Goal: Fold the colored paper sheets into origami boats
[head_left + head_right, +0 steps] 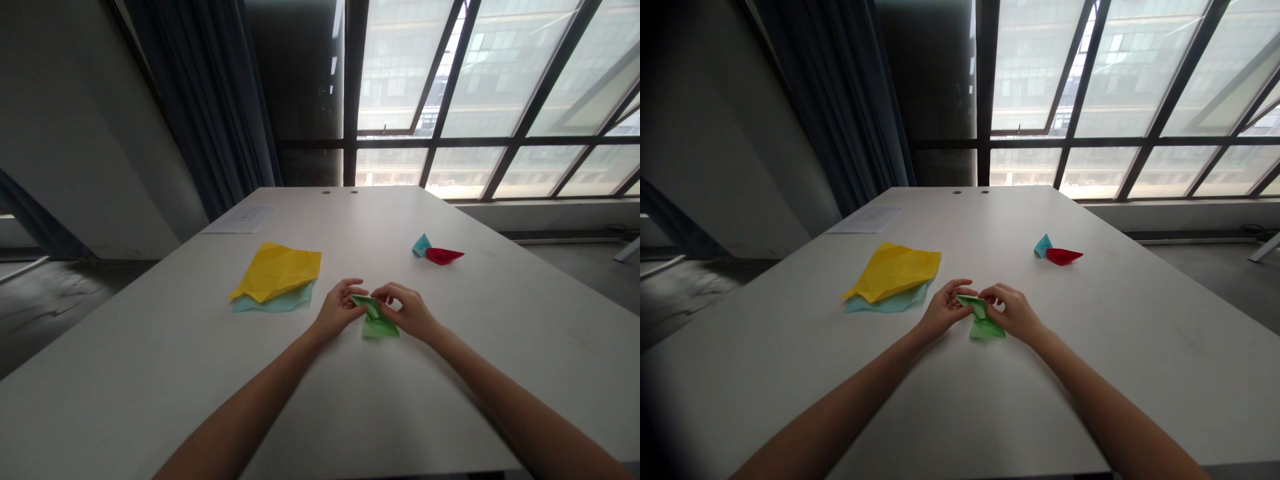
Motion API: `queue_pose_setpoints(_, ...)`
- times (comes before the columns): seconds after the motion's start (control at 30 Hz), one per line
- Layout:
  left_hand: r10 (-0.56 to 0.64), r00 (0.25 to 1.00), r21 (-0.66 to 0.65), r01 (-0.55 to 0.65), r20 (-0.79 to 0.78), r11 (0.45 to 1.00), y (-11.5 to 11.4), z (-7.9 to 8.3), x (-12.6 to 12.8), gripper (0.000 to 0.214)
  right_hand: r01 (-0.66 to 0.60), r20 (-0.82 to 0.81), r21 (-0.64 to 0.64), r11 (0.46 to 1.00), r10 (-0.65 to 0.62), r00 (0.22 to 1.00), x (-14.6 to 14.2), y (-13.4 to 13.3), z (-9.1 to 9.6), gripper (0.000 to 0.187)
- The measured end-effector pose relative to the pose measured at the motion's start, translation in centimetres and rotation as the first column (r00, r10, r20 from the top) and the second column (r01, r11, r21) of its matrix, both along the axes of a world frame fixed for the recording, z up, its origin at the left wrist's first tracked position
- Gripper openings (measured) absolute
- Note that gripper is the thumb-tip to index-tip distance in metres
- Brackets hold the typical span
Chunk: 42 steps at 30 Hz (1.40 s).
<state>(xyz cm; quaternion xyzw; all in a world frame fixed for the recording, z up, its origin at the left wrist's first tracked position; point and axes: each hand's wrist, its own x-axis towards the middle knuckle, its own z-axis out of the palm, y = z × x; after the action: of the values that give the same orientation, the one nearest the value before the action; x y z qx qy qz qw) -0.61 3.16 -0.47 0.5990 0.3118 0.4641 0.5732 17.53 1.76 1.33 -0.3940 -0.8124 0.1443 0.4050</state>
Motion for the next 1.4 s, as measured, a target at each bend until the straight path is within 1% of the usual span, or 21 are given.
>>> queue_pose_setpoints(0.07,0.026,1.000,-0.023,-0.027,-0.009,0.999,0.1,-0.2,0.1,0.051,0.043,-0.024,-0.009,0.999,-0.043,0.999,-0.1,0.0,-0.1,0.017)
queue_pose_setpoints(0.17,0.065,0.998,-0.042,-0.066,-0.020,0.997,0.2,-0.5,0.3,0.041,0.094,-0.070,-0.056,0.994,-0.097,0.993,-0.4,0.0,-0.4,0.018)
queue_pose_setpoints(0.23,0.041,0.999,-0.064,-0.041,-0.005,0.997,0.1,-0.6,0.3,0.034,0.112,-0.084,-0.079,0.991,-0.119,0.989,-0.6,0.0,-0.6,0.017)
queue_pose_setpoints(0.3,0.002,1.000,-0.072,-0.003,-0.019,0.997,0.0,-0.6,0.4,0.032,0.124,-0.064,-0.084,0.989,-0.129,0.990,-0.8,0.0,-0.8,0.014)
queue_pose_setpoints(0.4,-0.040,0.995,-0.040,0.036,-0.093,0.999,-0.3,-0.4,0.4,0.033,0.157,-0.001,-0.058,0.986,-0.157,0.988,-0.9,0.1,-1.0,0.010)
queue_pose_setpoints(0.5,-0.043,0.991,-0.014,0.042,-0.130,0.999,-0.4,-0.2,0.4,0.036,0.196,0.021,-0.058,0.979,-0.195,0.981,-0.9,0.2,-1.0,0.012)
queue_pose_setpoints(0.63,-0.010,0.991,-0.018,0.007,-0.137,1.000,-0.2,-0.3,0.4,0.036,0.213,0.005,-0.142,0.967,-0.215,0.977,-0.7,0.3,-0.9,0.017)
queue_pose_setpoints(0.77,0.023,0.987,-0.020,-0.026,-0.160,0.999,0.1,-0.9,0.3,0.030,0.172,-0.028,-0.205,0.964,-0.182,0.983,-0.5,0.3,-0.9,0.019)
queue_pose_setpoints(0.93,0.164,0.946,0.097,-0.142,-0.278,0.985,0.5,-1.6,0.0,0.027,0.159,-0.049,-0.219,0.963,-0.173,0.984,-0.7,0.2,-1.0,0.015)
queue_pose_setpoints(1.03,0.187,0.935,0.114,-0.159,-0.303,0.981,0.5,-1.8,-0.1,0.028,0.114,-0.051,-0.176,0.978,-0.124,0.991,-0.8,0.1,-1.2,0.016)
queue_pose_setpoints(1.1,0.193,0.932,0.117,-0.164,-0.306,0.979,0.5,-1.9,-0.2,0.028,0.052,-0.026,-0.105,0.993,-0.055,0.998,-0.8,0.0,-1.2,0.014)
queue_pose_setpoints(1.2,0.215,0.926,0.116,-0.188,-0.309,0.975,0.5,-1.9,-0.2,0.028,-0.017,0.054,-0.009,1.000,0.017,0.998,-0.7,0.1,-1.3,0.016)
queue_pose_setpoints(1.33,0.213,0.932,0.073,-0.200,-0.292,0.977,0.5,-1.7,-0.1,0.029,-0.050,0.121,0.059,0.997,0.043,0.992,-0.5,0.1,-1.3,0.020)
queue_pose_setpoints(1.4,0.221,0.931,0.080,-0.207,-0.289,0.975,0.4,-1.6,-0.1,0.029,-0.059,0.143,0.067,0.996,0.049,0.988,-0.4,0.0,-1.1,0.020)
